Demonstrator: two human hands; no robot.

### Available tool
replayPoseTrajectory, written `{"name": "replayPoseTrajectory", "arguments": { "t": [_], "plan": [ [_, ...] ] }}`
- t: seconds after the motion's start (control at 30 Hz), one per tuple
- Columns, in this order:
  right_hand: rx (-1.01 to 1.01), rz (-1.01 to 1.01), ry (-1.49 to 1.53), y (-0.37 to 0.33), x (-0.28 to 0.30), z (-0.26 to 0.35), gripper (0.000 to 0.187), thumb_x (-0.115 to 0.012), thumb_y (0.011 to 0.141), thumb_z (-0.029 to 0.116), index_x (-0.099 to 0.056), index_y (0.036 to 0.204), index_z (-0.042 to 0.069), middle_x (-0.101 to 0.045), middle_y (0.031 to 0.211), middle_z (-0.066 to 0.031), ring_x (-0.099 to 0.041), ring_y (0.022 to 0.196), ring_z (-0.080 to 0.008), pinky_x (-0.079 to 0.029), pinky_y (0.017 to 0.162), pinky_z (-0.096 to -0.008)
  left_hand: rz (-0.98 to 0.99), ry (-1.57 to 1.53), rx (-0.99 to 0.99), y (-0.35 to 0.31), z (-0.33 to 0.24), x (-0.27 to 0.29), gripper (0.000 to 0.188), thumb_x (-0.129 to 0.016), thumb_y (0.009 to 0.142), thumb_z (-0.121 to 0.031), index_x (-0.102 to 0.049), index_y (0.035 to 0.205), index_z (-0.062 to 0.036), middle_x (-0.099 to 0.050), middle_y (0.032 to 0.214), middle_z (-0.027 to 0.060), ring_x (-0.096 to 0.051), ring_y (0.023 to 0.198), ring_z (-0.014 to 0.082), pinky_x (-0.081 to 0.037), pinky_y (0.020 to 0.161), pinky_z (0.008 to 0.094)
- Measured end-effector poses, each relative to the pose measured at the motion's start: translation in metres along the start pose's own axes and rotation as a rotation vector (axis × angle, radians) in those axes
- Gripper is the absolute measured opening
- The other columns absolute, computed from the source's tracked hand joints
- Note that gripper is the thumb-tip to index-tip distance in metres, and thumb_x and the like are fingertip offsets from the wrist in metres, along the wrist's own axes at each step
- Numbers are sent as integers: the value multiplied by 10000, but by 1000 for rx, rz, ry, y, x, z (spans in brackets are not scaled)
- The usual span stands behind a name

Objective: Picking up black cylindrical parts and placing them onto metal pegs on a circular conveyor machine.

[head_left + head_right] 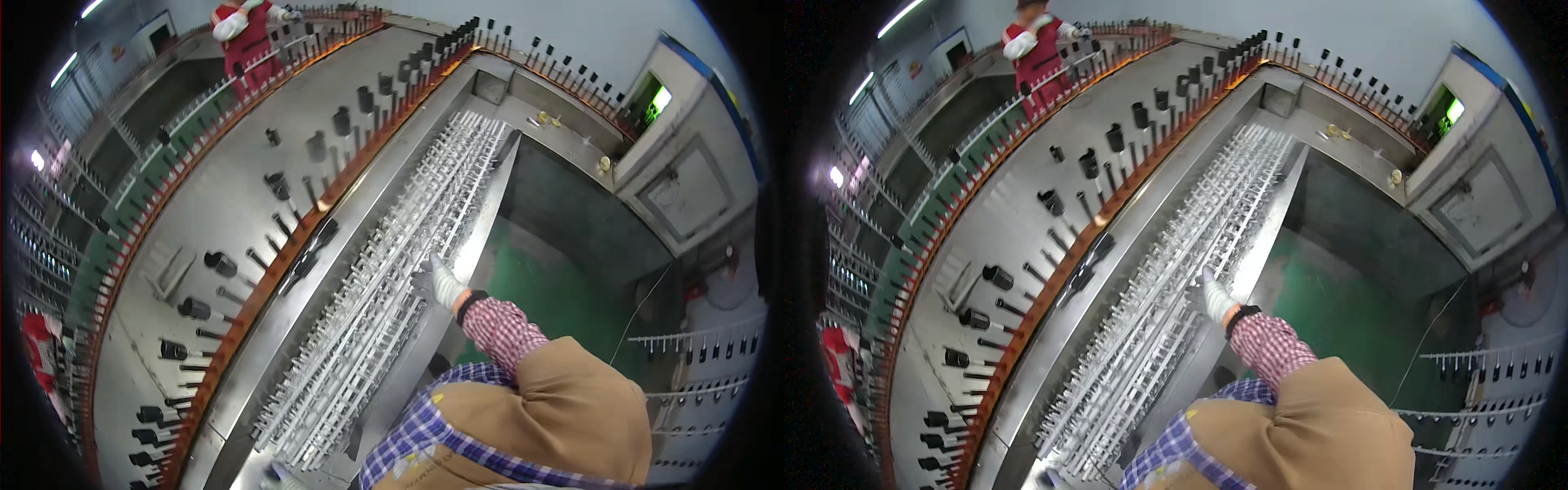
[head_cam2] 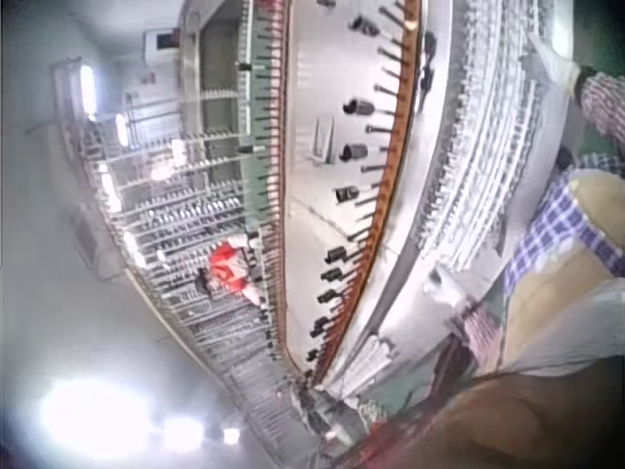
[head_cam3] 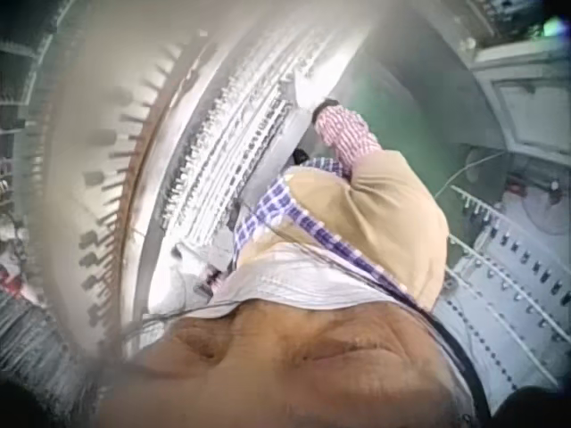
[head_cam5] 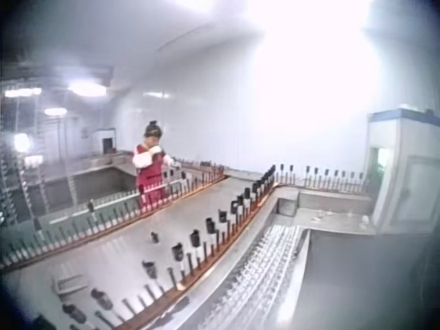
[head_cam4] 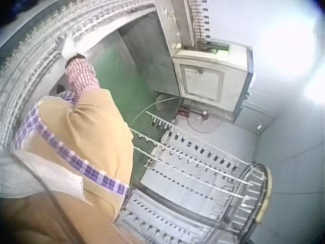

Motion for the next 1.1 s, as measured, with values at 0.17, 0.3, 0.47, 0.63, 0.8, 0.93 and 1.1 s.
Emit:
{"name": "replayPoseTrajectory", "arguments": {
  "t": [0.17,0.3,0.47,0.63,0.8,0.93,1.1],
  "plan": [
    [117,-62,329,7,-9,34,522,-408,808,564,-462,866,48,-471,699,-113,-493,674,-286,-438,707,-516,-104,158,-35,-51,-45,46,226,-610,779,-190,-567,876,10,-599,801,102,-550,675,190,-467,593,284],
    [-34,192,389,-36,-6,47,504,-427,816,531,-481,872,33,-486,674,-110,-502,654,-297,-448,680,-507,-207,-394,200,-87,-14,62,157,-531,825,-136,-525,875,13,-559,734,95,-507,589,147,-432,535,281],
    [-99,136,314,-28,49,71,480,-445,823,506,-505,852,30,-511,692,-92,-514,644,-241,-467,638,-432,-108,-92,164,-138,-68,78,219,-532,828,-164,-505,954,14,-556,823,115,-515,672,169,-432,598,298],
    [36,231,212,-54,39,98,688,-375,814,578,-343,1252,49,-422,1223,-125,-429,1066,-287,-380,897,-430,-152,-326,292,-157,-36,82,215,-520,822,-58,-486,1009,41,-556,936,117,-526,788,174,-454,676,282],
    [5,60,78,-29,91,130,599,-375,837,530,-384,1194,49,-421,1190,-141,-407,1083,-271,-317,938,-405,-153,-507,274,-132,-78,33,168,-546,816,-38,-550,980,-3,-560,854,29,-504,736,109,-431,637,210],
    [107,87,-148,-28,88,124,504,-434,831,506,-482,1037,49,-533,907,-111,-522,827,-208,-446,733,-334,-208,-176,275,-120,-31,13,168,-598,794,-184,-564,862,-34,-570,731,19,-487,622,90,-413,562,237],
    [193,215,-178,-57,44,113,482,-482,823,473,-489,1004,27,-533,760,-81,-522,643,-178,-453,599,-293,-85,260,189,-109,-32,7,180,-562,790,-226,-573,841,-54,-600,647,69,-540,551,163,-432,537,301]
  ]
}}
Point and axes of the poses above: each hand's wrist, its own y-axis towards the middle knuckle, its own x-axis out of the back of the hand, z = x × y, the point moved 7 cm from there along y, towards the middle knuckle
